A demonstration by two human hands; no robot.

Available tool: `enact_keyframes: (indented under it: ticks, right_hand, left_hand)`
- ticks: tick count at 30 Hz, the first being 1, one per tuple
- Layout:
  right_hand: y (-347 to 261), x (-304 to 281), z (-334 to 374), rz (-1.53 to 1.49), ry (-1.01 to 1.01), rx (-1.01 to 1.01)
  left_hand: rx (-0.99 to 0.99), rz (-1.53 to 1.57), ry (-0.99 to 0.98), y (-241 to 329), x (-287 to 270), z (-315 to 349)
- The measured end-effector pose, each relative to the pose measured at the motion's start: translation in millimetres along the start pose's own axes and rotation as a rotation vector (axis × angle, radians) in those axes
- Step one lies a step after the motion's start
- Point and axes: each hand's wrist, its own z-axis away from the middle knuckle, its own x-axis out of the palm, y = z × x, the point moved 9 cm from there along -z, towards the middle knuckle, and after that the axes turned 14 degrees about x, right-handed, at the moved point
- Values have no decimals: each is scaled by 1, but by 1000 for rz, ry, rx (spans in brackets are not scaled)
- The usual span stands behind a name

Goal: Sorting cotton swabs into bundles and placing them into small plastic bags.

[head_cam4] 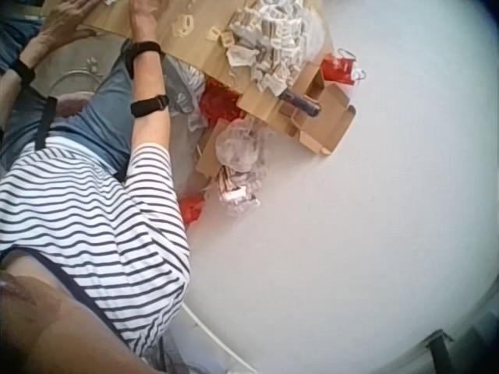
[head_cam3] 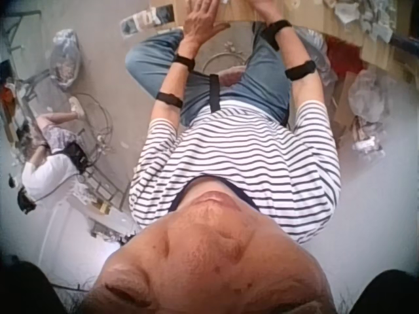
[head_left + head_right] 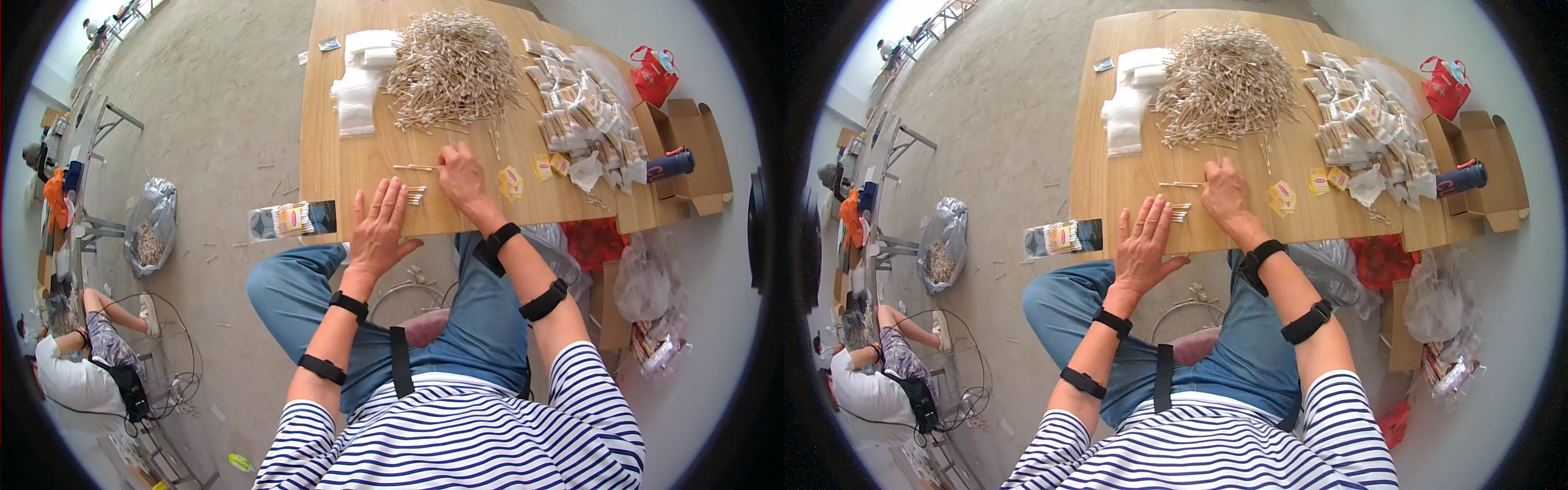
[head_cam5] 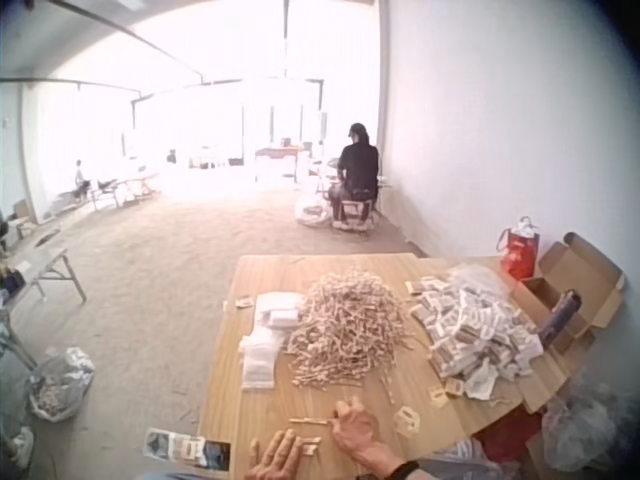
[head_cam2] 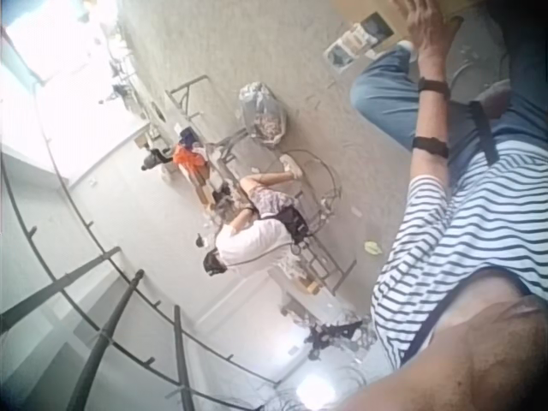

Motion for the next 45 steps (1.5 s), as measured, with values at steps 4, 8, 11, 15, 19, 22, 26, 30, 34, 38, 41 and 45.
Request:
enact_keyframes:
  ticks: [4, 8, 11, 15, 19, 22, 26, 30, 34, 38, 41, 45]
  right_hand:
    - [-1, 9, -10, 24, 33, -16]
    - [-15, 9, -8, -29, -2, -39]
    - [-19, 8, 1, -60, -20, -60]
    - [-25, 11, 14, -70, -42, -146]
    - [-38, 19, 34, -71, -115, -235]
    - [-42, 23, 27, -84, -205, -242]
    - [-68, 16, -18, 30, -35, -218]
    - [-87, 32, -38, 151, -175, -183]
    - [-66, 41, -29, 63, -203, -192]
    - [-52, 19, 12, -40, -122, -304]
    - [-40, 8, 17, -174, -104, -310]
    - [-22, -6, 13, -173, -33, -191]
  left_hand:
    - [8, 2, 0, 3, 0, -3]
    - [7, 21, 19, 1, 1, -1]
    - [5, 23, 22, 1, 2, 0]
    - [5, 31, 27, 0, 2, 0]
    - [18, 40, 44, 0, -1, 0]
    - [17, 40, 13, 0, 1, -1]
    - [7, 8, -20, 0, 1, -1]
    - [16, 8, -3, 2, 2, -2]
    - [12, 10, -20, 2, 3, -4]
    - [4, 24, 5, -1, 1, 1]
    - [8, 14, -2, 1, 0, -1]
    - [12, -3, 0, 1, -1, 0]
